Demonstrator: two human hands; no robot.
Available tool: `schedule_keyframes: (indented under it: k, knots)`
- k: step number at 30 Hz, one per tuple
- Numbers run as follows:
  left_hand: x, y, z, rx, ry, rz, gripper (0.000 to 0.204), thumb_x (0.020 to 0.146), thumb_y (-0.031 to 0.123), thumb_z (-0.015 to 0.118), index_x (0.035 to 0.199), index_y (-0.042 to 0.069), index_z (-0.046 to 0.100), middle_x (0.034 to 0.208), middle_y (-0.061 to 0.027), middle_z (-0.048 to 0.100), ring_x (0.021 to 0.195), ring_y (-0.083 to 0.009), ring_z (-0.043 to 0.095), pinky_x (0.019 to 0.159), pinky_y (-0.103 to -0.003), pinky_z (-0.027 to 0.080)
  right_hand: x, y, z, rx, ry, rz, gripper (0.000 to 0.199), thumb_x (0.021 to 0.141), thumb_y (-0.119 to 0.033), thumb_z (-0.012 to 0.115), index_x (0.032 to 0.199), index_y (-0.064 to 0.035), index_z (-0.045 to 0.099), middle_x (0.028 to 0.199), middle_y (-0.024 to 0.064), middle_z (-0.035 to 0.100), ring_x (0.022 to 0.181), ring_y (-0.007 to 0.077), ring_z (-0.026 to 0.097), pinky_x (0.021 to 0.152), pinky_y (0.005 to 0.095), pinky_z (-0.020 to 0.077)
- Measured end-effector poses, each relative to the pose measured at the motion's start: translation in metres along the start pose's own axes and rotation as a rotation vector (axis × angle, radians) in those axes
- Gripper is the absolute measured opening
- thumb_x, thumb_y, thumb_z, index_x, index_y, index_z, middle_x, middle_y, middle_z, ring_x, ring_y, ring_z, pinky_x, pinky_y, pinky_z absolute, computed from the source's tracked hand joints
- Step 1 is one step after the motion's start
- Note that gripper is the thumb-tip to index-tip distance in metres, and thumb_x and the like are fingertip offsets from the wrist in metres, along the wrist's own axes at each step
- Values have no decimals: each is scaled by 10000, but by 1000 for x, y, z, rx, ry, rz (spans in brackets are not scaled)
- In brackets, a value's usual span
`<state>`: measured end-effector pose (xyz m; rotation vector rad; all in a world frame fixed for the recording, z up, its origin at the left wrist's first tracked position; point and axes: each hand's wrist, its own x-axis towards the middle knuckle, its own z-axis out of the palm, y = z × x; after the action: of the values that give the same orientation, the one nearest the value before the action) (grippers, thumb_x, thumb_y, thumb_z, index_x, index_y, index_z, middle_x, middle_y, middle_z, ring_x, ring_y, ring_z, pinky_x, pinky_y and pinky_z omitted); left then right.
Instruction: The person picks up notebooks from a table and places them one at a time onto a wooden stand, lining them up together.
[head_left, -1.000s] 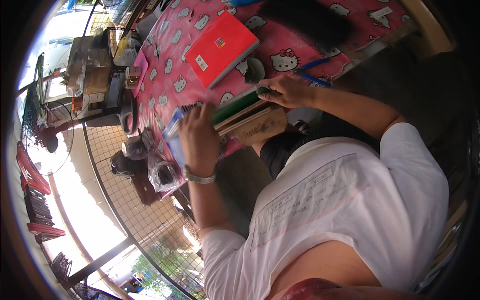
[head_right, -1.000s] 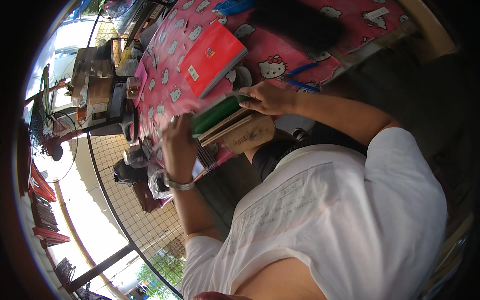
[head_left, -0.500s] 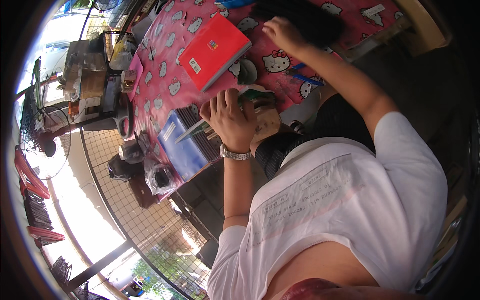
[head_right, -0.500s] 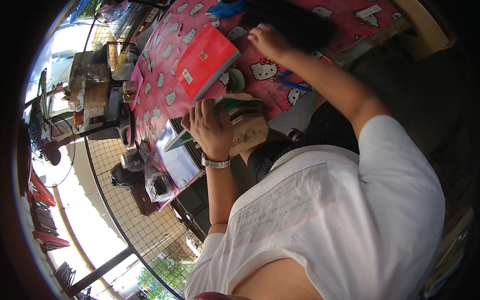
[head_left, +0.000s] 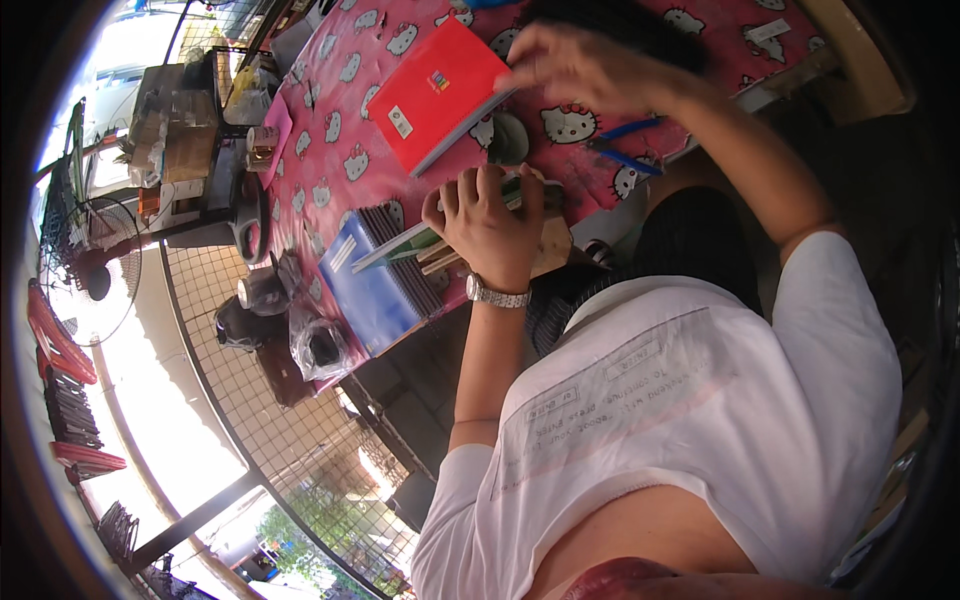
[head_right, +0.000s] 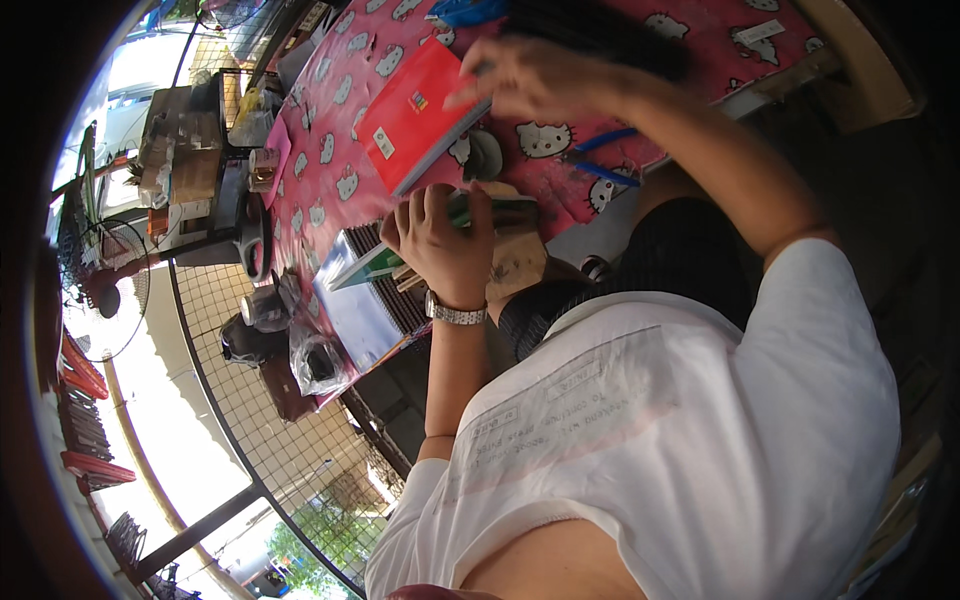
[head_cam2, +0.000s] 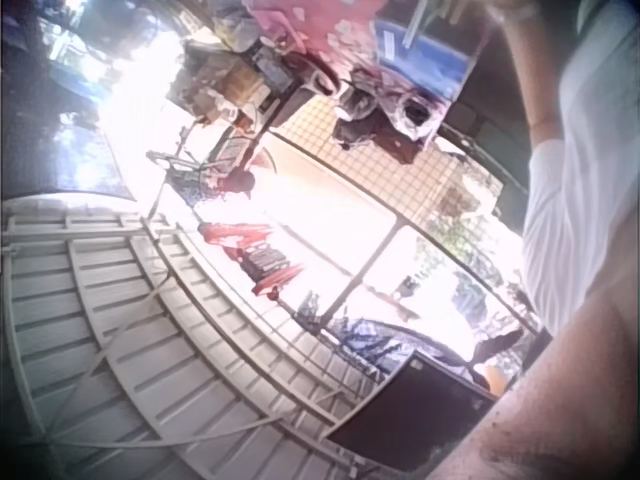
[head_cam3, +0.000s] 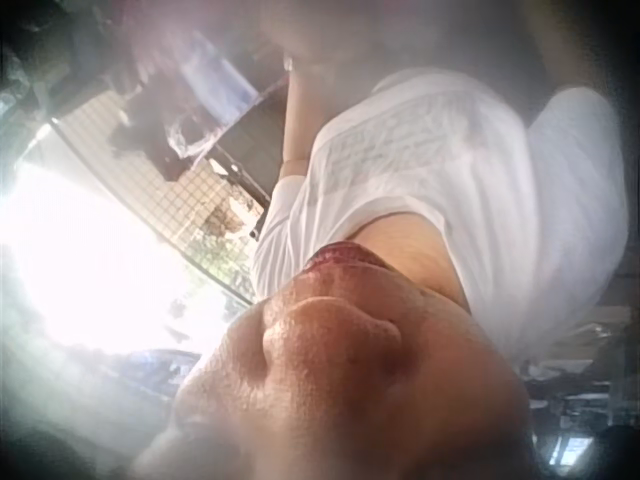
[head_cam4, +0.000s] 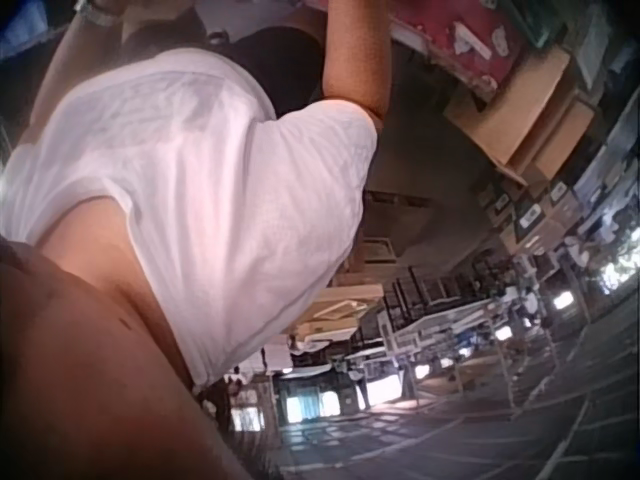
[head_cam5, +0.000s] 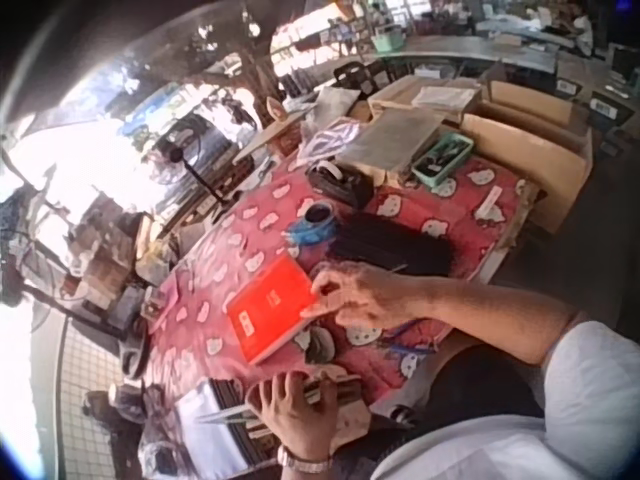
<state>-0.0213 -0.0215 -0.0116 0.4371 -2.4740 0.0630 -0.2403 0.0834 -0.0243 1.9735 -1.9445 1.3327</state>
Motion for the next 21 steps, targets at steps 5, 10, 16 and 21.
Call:
schedule_keyframes:
  k: [5, 10, 16, 21]
  knots:
    - [6, -1, -22, -33, -158, 55, 216, 855, 292, 676, 935, 102, 610, 871, -66, 627, 860, -290, 591, 844, -427, 382, -20, -54, -2, 116, -89, 81, 285, 843, -81, 698, 1092, -218, 725, 915, -73, 609, 939, 126, 532, 955, 376, 302]
    - [4, -11, -29, -165, -268, 142, 243, 850, 227, 637, 1036, 81, 577, 930, -85, 597, 898, -292, 567, 859, -439, 374, -22, -55, 15, 67, 96, -15, 203, 791, -110, 733, 951, -233, 715, 914, -123, 629, 901, 93, 536, 914, 364, 256]
    - [-2, -16, -29, -193, -234, 139, 218, 835, 159, 643, 1033, 82, 596, 952, -90, 613, 910, -296, 572, 865, -433, 376, -24, -66, 22, -29, 155, -51, 189, 790, -85, 732, 939, -191, 689, 968, -105, 666, 899, 111, 542, 935, 348, 317]
    - [-4, -17, -28, -235, -208, 135, 217, 822, 131, 663, 1026, 83, 607, 945, -87, 627, 907, -289, 582, 862, -421, 381, -29, -60, 23, 142, 96, -93, 166, 805, -57, 706, 937, -155, 680, 950, -60, 671, 882, 155, 557, 876, 318, 387]
